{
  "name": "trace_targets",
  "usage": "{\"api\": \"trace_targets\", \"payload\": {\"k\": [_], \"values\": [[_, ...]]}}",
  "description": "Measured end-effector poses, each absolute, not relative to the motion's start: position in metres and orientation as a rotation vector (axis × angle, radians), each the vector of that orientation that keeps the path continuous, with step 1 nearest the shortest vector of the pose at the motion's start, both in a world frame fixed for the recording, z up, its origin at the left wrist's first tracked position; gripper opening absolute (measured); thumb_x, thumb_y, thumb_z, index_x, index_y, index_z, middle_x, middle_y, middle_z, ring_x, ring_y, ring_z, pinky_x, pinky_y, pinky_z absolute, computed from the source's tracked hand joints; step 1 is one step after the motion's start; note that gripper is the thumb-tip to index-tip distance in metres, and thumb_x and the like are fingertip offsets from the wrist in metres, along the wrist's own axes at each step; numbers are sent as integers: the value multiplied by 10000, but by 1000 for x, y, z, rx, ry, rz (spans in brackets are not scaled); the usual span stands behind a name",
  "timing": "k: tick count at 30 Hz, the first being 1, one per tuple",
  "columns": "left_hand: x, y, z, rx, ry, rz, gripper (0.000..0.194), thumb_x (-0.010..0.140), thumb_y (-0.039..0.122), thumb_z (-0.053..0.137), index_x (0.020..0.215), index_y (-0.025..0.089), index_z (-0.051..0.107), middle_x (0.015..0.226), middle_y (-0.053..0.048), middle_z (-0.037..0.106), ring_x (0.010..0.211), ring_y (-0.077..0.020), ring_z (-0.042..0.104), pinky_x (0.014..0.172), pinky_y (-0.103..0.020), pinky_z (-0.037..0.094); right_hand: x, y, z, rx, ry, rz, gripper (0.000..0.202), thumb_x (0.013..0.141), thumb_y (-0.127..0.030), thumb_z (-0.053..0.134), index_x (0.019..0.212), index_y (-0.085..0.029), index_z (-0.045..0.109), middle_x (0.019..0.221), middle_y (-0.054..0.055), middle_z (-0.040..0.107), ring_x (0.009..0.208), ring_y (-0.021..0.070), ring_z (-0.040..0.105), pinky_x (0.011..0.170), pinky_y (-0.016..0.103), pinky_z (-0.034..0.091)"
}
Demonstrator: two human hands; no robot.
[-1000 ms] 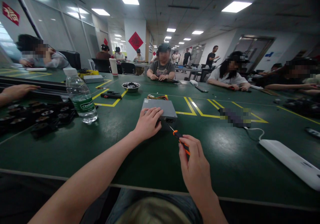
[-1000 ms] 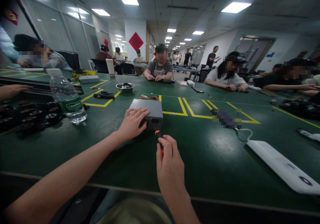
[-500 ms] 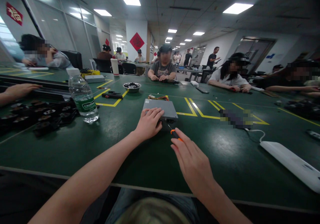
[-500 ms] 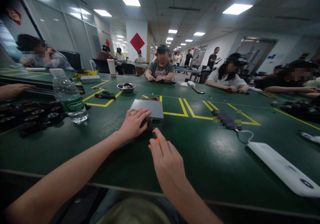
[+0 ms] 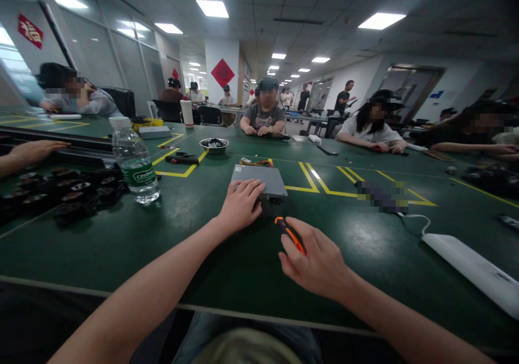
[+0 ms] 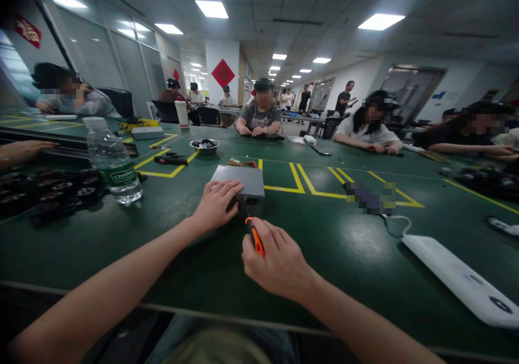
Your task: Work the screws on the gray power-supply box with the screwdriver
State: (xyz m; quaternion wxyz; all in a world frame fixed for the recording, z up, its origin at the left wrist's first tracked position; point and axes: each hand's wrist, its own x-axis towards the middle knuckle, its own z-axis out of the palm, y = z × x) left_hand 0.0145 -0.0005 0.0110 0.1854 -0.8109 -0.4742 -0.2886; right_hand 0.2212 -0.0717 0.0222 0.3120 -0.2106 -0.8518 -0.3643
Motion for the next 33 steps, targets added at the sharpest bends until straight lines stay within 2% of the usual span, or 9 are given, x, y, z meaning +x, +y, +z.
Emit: {"api": "trace_targets", "payload": {"k": [3,5,9,12,15,19,24,29,33], "values": [[15,0,11,-2283,-1337,-826,420,820,239,450,1238,206,472,1304,-77,507,1206,-232,434,999,-421,260,222,-70,14,-439,-2319,-923,254,816,-147,502,1069,-162,517,1100,176,585,1056,247,565,802,341,505],[15,0,11,-2283,-1341,-831,418,820,237,448,1236,205,472,1303,-78,508,1205,-233,435,996,-425,259,221,-69,14,-431,-2312,-965,273,816,-173,538,1087,-205,518,1073,135,610,1023,214,589,794,308,518],[16,0,11,-2288,-1343,-837,415,818,242,455,1231,206,475,1294,-77,515,1199,-234,440,992,-431,261,218,-67,19,-488,-2241,-970,144,834,-248,544,977,-246,549,990,67,645,925,160,629,780,290,536],[16,0,10,-2284,-1346,-836,417,817,244,461,1232,202,474,1300,-79,511,1202,-235,437,996,-431,257,214,-67,16,-530,-2290,-900,172,823,-223,540,994,-242,550,1099,81,605,1069,196,573,843,343,524],[16,1,10,-2285,-1352,-828,413,822,252,455,1232,204,475,1303,-77,507,1198,-235,440,997,-427,256,212,-64,9,-458,-2357,-876,249,810,-195,542,1051,-258,545,1151,72,576,1166,216,505,848,322,528],[16,1,9,-2272,-1367,-832,410,820,253,455,1227,204,479,1300,-77,510,1191,-234,446,994,-426,258,213,-60,4,-480,-2262,-848,220,812,-165,528,1006,-262,567,1084,62,612,1113,190,549,792,270,544],[17,0,9,-2271,-1362,-855,395,823,263,461,1213,205,487,1296,-74,515,1198,-229,441,990,-422,261,212,-64,11,-477,-2274,-879,210,788,-158,568,984,-229,547,1128,99,591,1164,240,507,833,331,530],[18,-1,10,-2263,-1367,-881,383,825,260,458,1201,202,495,1273,-73,534,1189,-220,450,986,-414,265,213,-64,19,-414,-2209,-983,199,799,-119,545,961,-235,538,1028,71,638,1042,184,598,734,229,547],[19,-1,10,-2256,-1378,-899,372,826,268,463,1191,207,503,1267,-68,538,1185,-219,455,983,-413,268,217,-61,15,-486,-2214,-876,194,795,-120,563,961,-217,540,1108,103,611,1104,214,559,795,303,544]]}}
